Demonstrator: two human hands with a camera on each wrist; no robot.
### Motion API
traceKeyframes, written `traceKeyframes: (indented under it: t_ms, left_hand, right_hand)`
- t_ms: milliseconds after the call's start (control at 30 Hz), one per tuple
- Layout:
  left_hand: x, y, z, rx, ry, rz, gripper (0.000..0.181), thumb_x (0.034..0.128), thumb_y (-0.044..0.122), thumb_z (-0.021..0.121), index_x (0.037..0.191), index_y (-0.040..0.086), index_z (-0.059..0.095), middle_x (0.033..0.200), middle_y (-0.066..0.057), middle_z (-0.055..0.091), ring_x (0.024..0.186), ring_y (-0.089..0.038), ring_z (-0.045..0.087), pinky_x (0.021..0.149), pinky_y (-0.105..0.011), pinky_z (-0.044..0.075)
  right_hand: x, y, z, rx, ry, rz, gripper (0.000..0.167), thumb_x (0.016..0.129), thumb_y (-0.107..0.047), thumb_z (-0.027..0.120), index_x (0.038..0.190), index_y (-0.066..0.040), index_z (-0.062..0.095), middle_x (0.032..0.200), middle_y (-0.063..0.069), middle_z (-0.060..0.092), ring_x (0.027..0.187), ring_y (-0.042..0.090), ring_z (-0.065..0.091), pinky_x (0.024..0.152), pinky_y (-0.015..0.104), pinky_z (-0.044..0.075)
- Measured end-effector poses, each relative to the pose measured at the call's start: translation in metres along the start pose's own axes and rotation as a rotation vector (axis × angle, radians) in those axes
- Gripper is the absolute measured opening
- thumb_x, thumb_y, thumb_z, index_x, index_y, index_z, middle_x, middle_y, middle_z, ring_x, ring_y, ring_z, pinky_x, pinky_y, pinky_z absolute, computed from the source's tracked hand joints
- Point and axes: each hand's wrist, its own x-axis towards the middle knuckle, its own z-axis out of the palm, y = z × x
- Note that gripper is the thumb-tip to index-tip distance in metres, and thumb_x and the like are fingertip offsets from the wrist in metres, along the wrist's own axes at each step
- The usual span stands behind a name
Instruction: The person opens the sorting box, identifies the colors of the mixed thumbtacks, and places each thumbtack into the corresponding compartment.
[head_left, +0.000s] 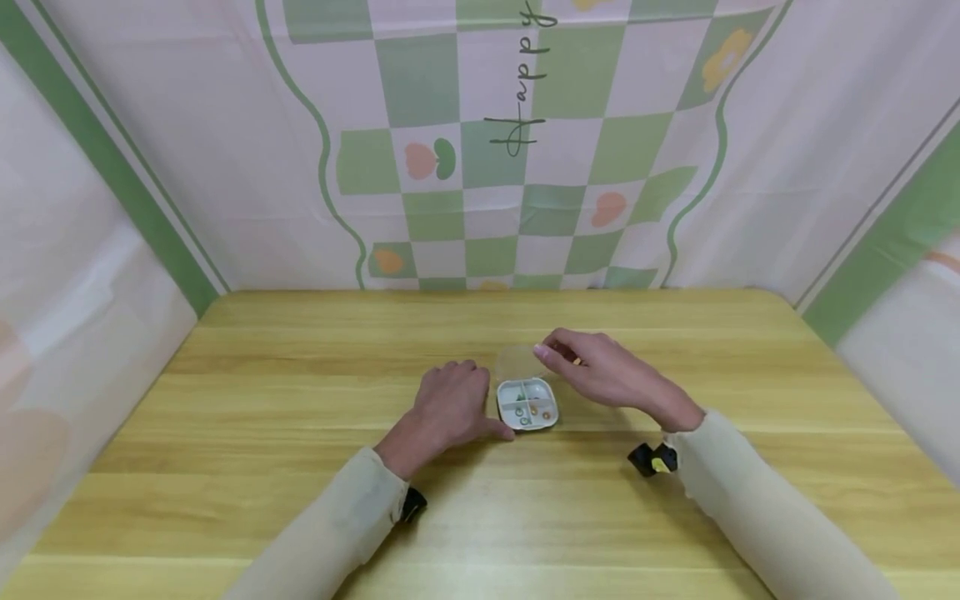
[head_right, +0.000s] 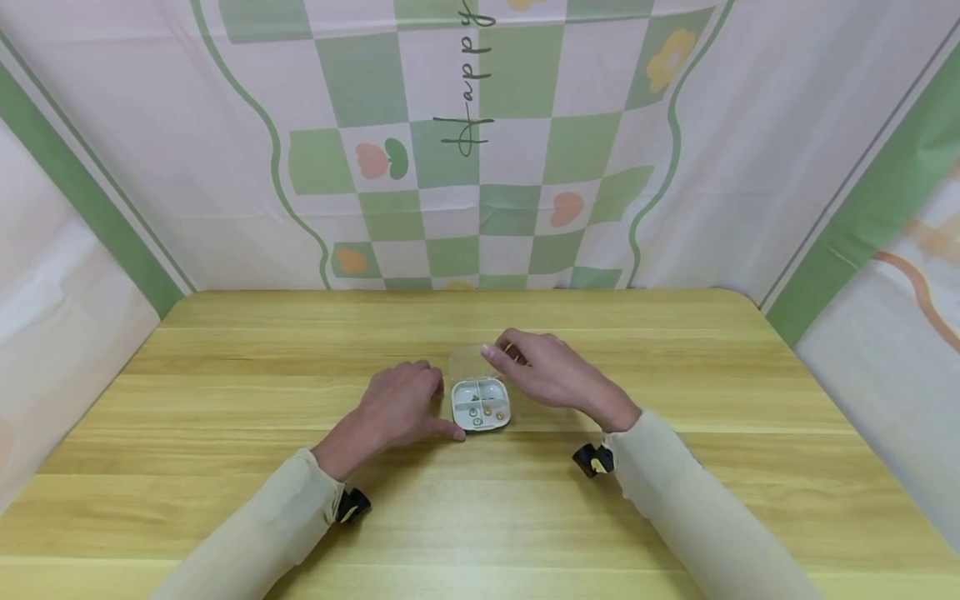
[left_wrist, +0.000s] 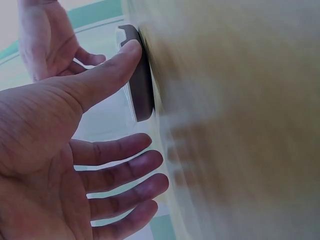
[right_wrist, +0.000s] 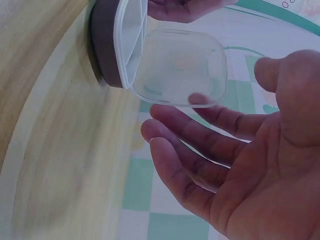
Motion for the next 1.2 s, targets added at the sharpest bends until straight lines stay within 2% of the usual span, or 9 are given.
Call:
traceKeyframes:
  t_ms: [67,167,333,467,567,700,800,933,1200]
  left_hand:
    - [0.0,0.0,0.0,-0.005,0.001,-0.004,0.062,0.0671,0.067,0.085,0.082,0.012,0.06,0.082,-0.002,0.057,0.069,-0.018,0.052,0.058,-0.033,0.046]
    - [-0.001,0.0,-0.001,-0.015,0.001,-0.008,0.062,0.0674,0.066,0.085,0.085,0.012,0.06,0.082,-0.002,0.057,0.069,-0.018,0.052,0.058,-0.033,0.046]
    - [-0.001,-0.001,-0.001,-0.033,0.006,-0.01,0.062,0.0695,0.063,0.086,0.095,0.011,0.063,0.085,-0.001,0.058,0.072,-0.019,0.052,0.062,-0.034,0.046]
    - [-0.002,-0.001,-0.001,-0.035,0.014,0.003,0.061,0.0745,0.058,0.085,0.106,0.009,0.065,0.091,-0.002,0.061,0.078,-0.021,0.056,0.067,-0.036,0.05]
    - [-0.003,-0.001,-0.002,-0.063,0.007,0.014,0.068,0.0756,0.058,0.085,0.117,0.008,0.065,0.1,-0.005,0.064,0.086,-0.023,0.06,0.072,-0.039,0.052]
    - [-0.003,0.0,-0.004,-0.169,-0.009,0.033,0.077,0.0787,0.058,0.082,0.135,0.009,0.062,0.12,-0.008,0.064,0.101,-0.026,0.061,0.082,-0.041,0.051]
    - [-0.002,0.001,-0.003,-0.224,-0.018,0.057,0.073,0.0857,0.053,0.077,0.141,0.01,0.059,0.13,-0.009,0.062,0.108,-0.027,0.058,0.087,-0.042,0.05]
    - [-0.001,0.001,-0.001,-0.213,-0.021,0.075,0.065,0.0892,0.05,0.075,0.141,0.012,0.061,0.127,-0.008,0.062,0.104,-0.026,0.056,0.085,-0.041,0.048]
    - [0.0,0.004,0.002,-0.161,-0.01,0.064,0.062,0.089,0.05,0.075,0.138,0.013,0.064,0.12,-0.006,0.064,0.099,-0.025,0.055,0.08,-0.04,0.049]
  right_hand:
    - [0.0,0.0,0.0,0.015,-0.02,0.009,0.042,0.11,-0.04,0.042,0.105,-0.005,0.065,0.084,0.005,0.062,0.073,0.017,0.055,0.067,0.035,0.046]
    - [-0.001,0.0,0.001,0.013,-0.072,0.001,0.038,0.109,-0.038,0.046,0.099,-0.006,0.065,0.08,0.003,0.059,0.069,0.016,0.052,0.063,0.033,0.045]
    - [-0.001,-0.001,0.004,-0.024,-0.117,-0.021,0.027,0.101,-0.034,0.064,0.103,-0.008,0.068,0.094,0.002,0.068,0.083,0.018,0.062,0.074,0.037,0.052]
    - [-0.001,-0.001,0.006,-0.119,-0.163,-0.006,0.045,0.092,-0.04,0.075,0.117,-0.002,0.068,0.106,0.005,0.067,0.096,0.021,0.063,0.083,0.042,0.053]
    - [-0.002,0.0,0.007,-0.191,-0.189,-0.006,0.058,0.087,-0.041,0.08,0.124,0.001,0.067,0.111,0.007,0.065,0.098,0.021,0.062,0.084,0.043,0.052]
    - [-0.003,-0.001,0.008,-0.229,-0.188,-0.009,0.062,0.083,-0.039,0.084,0.126,0.002,0.066,0.11,0.008,0.064,0.096,0.021,0.06,0.082,0.042,0.052]
    - [-0.004,-0.002,0.008,-0.239,-0.191,0.011,0.065,0.081,-0.038,0.086,0.127,0.002,0.066,0.11,0.008,0.064,0.094,0.021,0.059,0.082,0.042,0.052]
    - [-0.004,-0.003,0.011,-0.256,-0.18,0.032,0.066,0.079,-0.038,0.088,0.127,0.002,0.066,0.109,0.008,0.063,0.091,0.019,0.058,0.08,0.04,0.051]
    - [-0.004,-0.008,0.016,-0.291,-0.129,0.022,0.061,0.074,-0.033,0.092,0.12,0.001,0.069,0.1,0.005,0.063,0.084,0.017,0.055,0.071,0.035,0.049]
